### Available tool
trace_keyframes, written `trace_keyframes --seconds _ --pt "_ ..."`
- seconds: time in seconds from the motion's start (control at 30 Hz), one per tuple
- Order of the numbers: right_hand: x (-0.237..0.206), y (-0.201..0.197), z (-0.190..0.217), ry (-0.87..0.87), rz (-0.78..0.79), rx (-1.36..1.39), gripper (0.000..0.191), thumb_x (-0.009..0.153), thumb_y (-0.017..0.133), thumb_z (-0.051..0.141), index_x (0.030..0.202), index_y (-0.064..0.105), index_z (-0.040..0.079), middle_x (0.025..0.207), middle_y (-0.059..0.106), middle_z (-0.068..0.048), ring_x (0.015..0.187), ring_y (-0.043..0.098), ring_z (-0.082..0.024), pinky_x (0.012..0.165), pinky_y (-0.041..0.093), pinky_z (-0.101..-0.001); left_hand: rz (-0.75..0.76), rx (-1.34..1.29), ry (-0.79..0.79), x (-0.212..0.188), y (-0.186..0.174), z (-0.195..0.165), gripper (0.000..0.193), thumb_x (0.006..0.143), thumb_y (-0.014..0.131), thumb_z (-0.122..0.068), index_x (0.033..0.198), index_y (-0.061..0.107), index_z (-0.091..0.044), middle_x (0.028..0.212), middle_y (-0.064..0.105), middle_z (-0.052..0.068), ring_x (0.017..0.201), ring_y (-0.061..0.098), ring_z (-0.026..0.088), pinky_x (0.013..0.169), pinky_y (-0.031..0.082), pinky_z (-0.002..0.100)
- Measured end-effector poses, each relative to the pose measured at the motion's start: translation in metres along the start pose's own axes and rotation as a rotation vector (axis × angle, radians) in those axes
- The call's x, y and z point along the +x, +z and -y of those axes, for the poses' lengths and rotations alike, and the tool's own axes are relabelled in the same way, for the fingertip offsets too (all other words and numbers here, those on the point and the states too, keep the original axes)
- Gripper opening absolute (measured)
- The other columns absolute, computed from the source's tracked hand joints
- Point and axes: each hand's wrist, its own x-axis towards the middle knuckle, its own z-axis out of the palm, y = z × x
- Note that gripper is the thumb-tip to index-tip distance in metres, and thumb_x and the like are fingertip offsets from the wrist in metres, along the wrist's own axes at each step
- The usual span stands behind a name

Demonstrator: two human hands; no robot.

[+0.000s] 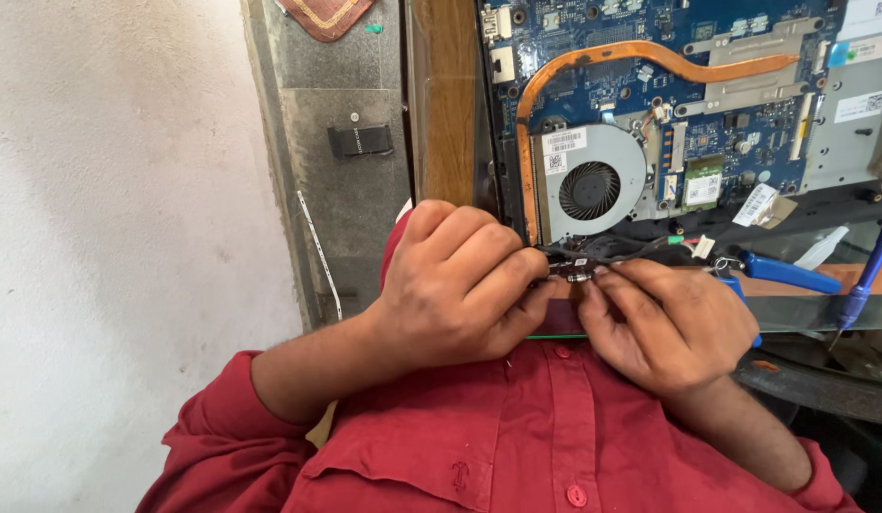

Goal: The person removes a laptop cooling fan and its attached heat sink from the motherboard. They then use pliers to detach a small metal bracket from the fan assembly. Finally, the person reattaches the fan and heat sink to the motherboard.

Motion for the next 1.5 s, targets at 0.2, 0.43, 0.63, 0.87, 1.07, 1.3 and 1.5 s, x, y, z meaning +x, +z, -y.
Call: trace_keyframes --seconds 0.2,0.43,0.63,0.87,1.07,1.3,1.5 --pt "0.003 0.0 0.006 0.002 -0.007 -0.018 0.01 0.087 0.083 0.007 0.095 0.079 0.004 0.097 0.074 -0.007 0.078 0.069 -0.021 0.068 0.052 -0.0327 -0.001 -0.04 0.06 -0.005 -0.004 0.002 0.019 0.091 0.085 -0.017 0.099 0.069 -0.009 0.094 0.062 0.001 0.085 0.059 0.019 0.078 0.039 0.037" --pt "0.01 0.0 0.002 -0.027 -0.02 -0.006 0.011 0.078 0.079 0.002 0.089 0.078 0.002 0.089 0.073 -0.008 0.073 0.072 -0.022 0.064 0.055 -0.033 0.105 -0.045 0.336 -0.006 -0.006 0.013 0.011 0.088 0.076 -0.009 0.098 0.071 -0.008 0.085 0.055 -0.002 0.081 0.058 0.016 0.078 0.04 0.035" --pt "0.008 0.001 -0.005 -0.048 0.009 -0.008 0.008 0.076 0.078 0.005 0.084 0.076 0.003 0.086 0.073 -0.007 0.071 0.072 -0.022 0.061 0.054 -0.0329 -0.023 -0.084 0.346 -0.005 0.001 0.016 0.021 0.091 0.085 -0.018 0.086 0.067 -0.008 0.075 0.054 -0.003 0.07 0.055 0.014 0.069 0.037 0.033" --pt "0.011 0.002 -0.009 -0.014 0.066 0.056 0.013 0.072 0.078 0.007 0.083 0.076 0.0 0.083 0.071 -0.01 0.068 0.07 -0.025 0.06 0.054 -0.035 -0.231 -0.043 0.354 -0.014 0.014 0.022 0.022 0.086 0.079 -0.015 0.074 0.061 -0.011 0.067 0.05 -0.003 0.062 0.054 0.016 0.064 0.035 0.033" --pt "0.01 0.005 -0.009 -0.025 0.064 0.073 0.01 0.075 0.08 0.005 0.083 0.075 0.001 0.084 0.071 -0.009 0.072 0.071 -0.024 0.063 0.055 -0.0345 -0.255 -0.041 0.291 -0.017 0.011 0.023 0.015 0.078 0.071 -0.01 0.07 0.058 -0.01 0.067 0.051 -0.001 0.062 0.054 0.017 0.061 0.035 0.034" --pt "0.011 0.007 -0.01 -0.032 0.09 0.102 0.013 0.073 0.081 0.007 0.08 0.073 0.0 0.081 0.07 -0.01 0.07 0.071 -0.026 0.062 0.055 -0.0357 -0.152 -0.053 0.307 -0.006 0.004 0.024 0.015 0.083 0.076 -0.013 0.08 0.062 -0.008 0.069 0.049 -0.002 0.062 0.05 0.016 0.059 0.034 0.032" --pt "0.006 0.007 -0.016 -0.057 0.067 0.09 0.014 0.075 0.082 0.009 0.081 0.072 0.001 0.083 0.07 -0.009 0.07 0.071 -0.027 0.061 0.055 -0.0363 -0.078 0.025 0.373 0.005 0.001 0.021 0.014 0.088 0.081 -0.018 0.091 0.07 -0.01 0.067 0.048 -0.006 0.059 0.047 0.009 0.055 0.03 0.026"
